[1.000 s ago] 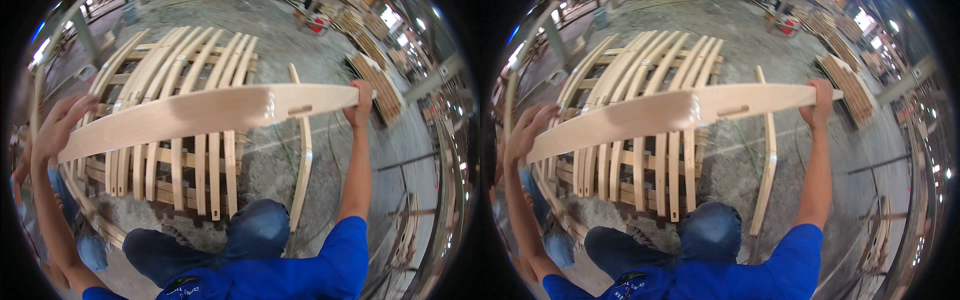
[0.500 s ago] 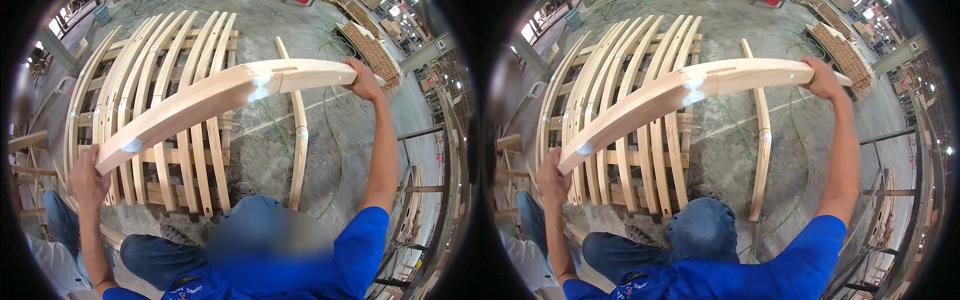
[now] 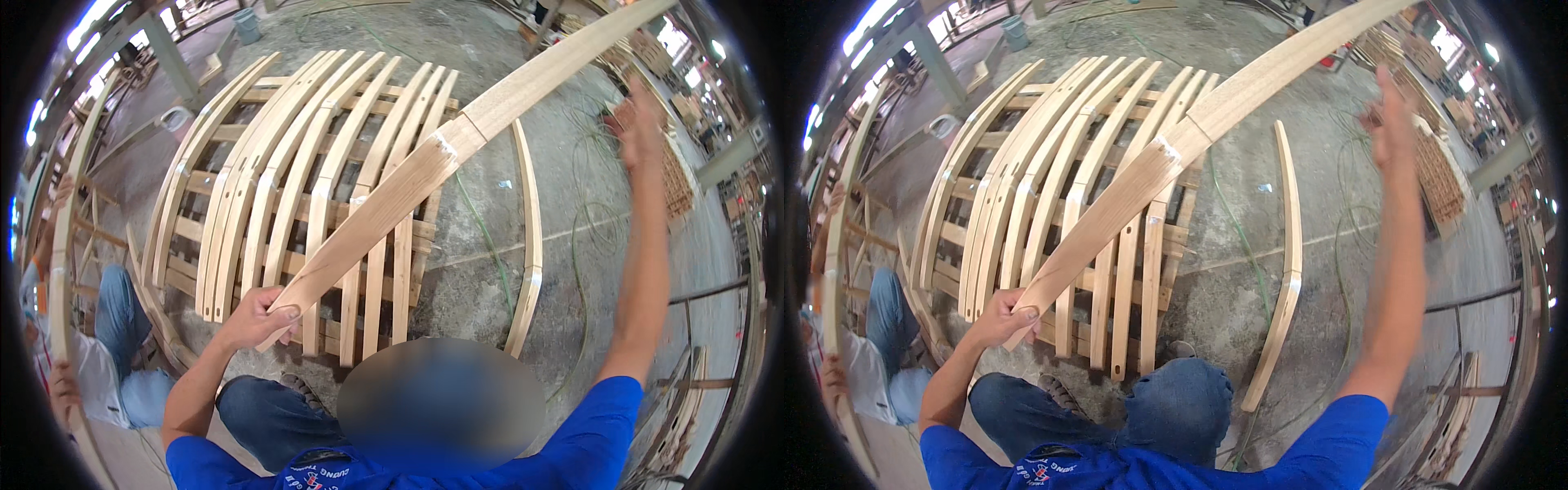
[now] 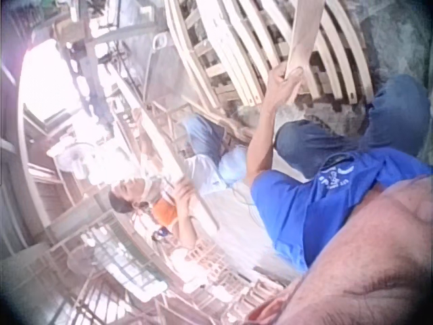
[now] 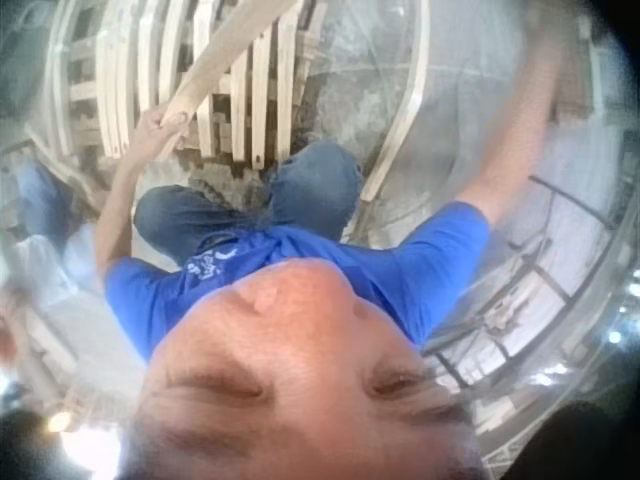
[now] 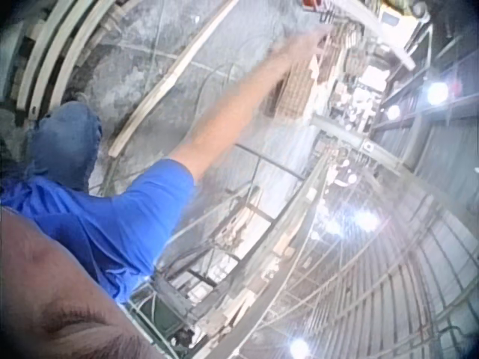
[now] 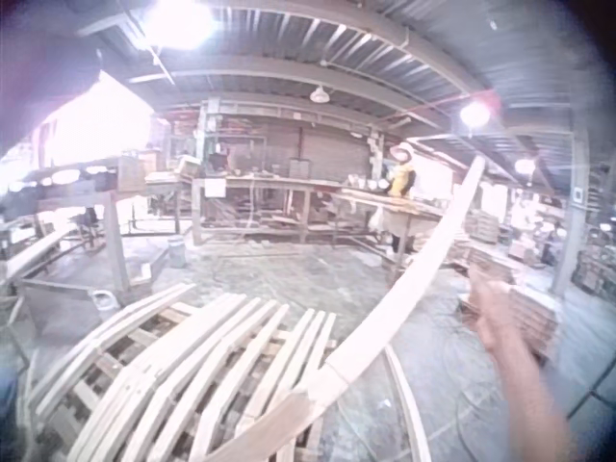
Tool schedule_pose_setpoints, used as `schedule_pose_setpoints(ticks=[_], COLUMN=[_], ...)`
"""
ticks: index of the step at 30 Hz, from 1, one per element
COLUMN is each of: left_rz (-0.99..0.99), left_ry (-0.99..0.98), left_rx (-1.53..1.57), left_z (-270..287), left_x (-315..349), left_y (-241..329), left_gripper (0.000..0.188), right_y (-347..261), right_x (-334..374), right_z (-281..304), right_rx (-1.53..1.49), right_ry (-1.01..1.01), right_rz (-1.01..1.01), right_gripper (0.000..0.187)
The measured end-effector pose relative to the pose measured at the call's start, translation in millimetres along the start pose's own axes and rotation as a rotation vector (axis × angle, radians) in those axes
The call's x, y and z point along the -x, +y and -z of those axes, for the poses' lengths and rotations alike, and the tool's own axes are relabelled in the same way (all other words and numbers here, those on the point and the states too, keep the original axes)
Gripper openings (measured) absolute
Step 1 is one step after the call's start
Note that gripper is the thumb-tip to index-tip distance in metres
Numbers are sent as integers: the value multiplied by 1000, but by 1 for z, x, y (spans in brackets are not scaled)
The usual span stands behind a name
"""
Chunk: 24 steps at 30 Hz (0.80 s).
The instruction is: The person sits on the floor and arranges curved wooden slats into a grid-like structure on a pallet. They repeatedly pick up slats, align them with others, and place them into position while a coworker assists nearby.
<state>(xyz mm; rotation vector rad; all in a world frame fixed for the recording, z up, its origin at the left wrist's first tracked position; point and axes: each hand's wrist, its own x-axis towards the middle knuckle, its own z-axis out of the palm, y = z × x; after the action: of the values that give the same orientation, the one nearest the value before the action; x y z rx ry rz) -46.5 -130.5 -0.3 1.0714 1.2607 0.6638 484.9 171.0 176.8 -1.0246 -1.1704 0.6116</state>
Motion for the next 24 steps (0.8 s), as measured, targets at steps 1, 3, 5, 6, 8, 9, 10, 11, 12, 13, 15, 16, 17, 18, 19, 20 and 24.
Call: schedule_pose_setpoints(ticks=[1, 3, 5, 6, 8, 9, 10, 11, 12, 13, 15, 16, 17, 18, 19, 20, 24], left_rz=[16, 34, 89, 111, 129, 121, 126, 119, 106, 92, 83, 87, 102, 136, 192, 215, 186], left_ry=[-41, -76, -104, -134, -67, -11, 43, 90, 127, 159, 149, 109, 39, -11, -79, -109, -235], left_rx=[41, 117, 53, 22, -9, -39, -64, -24, -26, -30, -22, -11, 23, 53, 114, 163, 169], left_z=[-2, 2, 8, 9, 5, 6, 5, 6, 7, 7, 12, 15, 17, 20, 21, 20, 13], left_x=[-1, 5, 11, 11, 11, 15, 20, 24, 27, 29, 28, 26, 22, 21, 24, 30, 17], left_y=[-8, -15, -19, -20, -21, -25, -26, -26, -29, -32, -36, -38, -41, -43, -46, -50, -46], left_gripper=[23, 22, 25, 27, 29, 27, 26, 27, 28, 29, 29, 28, 27, 26, 24, 24, 25], right_y=[14, 49, 68, 77, 93, 100, 109, 115, 122, 127, 129, 125, 121, 118, 116, 114, 105], right_x=[5, 28, 35, 33, 27, 32, 42, 49, 52, 53, 49, 45, 41, 44, 52, 62, 39], right_z=[-5, -68, -127, -145, -174, -194, -210, -225, -231, -233, -233, -232, -228, -232, -238, -245, -236], right_rx=[-255, -577, -664, -625, -539, -478, -412, -433, -438, -440, -422, -401, -379, -333, -289, -246, -89], right_ry=[-80, -458, -522, -487, -422, -389, -356, -330, -363, -392, -412, -405, -395, -375, -362, -351, -496], right_rz=[-428, -522, -400, -424, -464, -515, -578, -567, -559, -548, -511, -485, -457, -430, -415, -400, -386], right_gripper=[67, 66, 54, 51, 47, 44, 41, 44, 44, 45, 46, 47, 48, 49, 50, 52, 61])
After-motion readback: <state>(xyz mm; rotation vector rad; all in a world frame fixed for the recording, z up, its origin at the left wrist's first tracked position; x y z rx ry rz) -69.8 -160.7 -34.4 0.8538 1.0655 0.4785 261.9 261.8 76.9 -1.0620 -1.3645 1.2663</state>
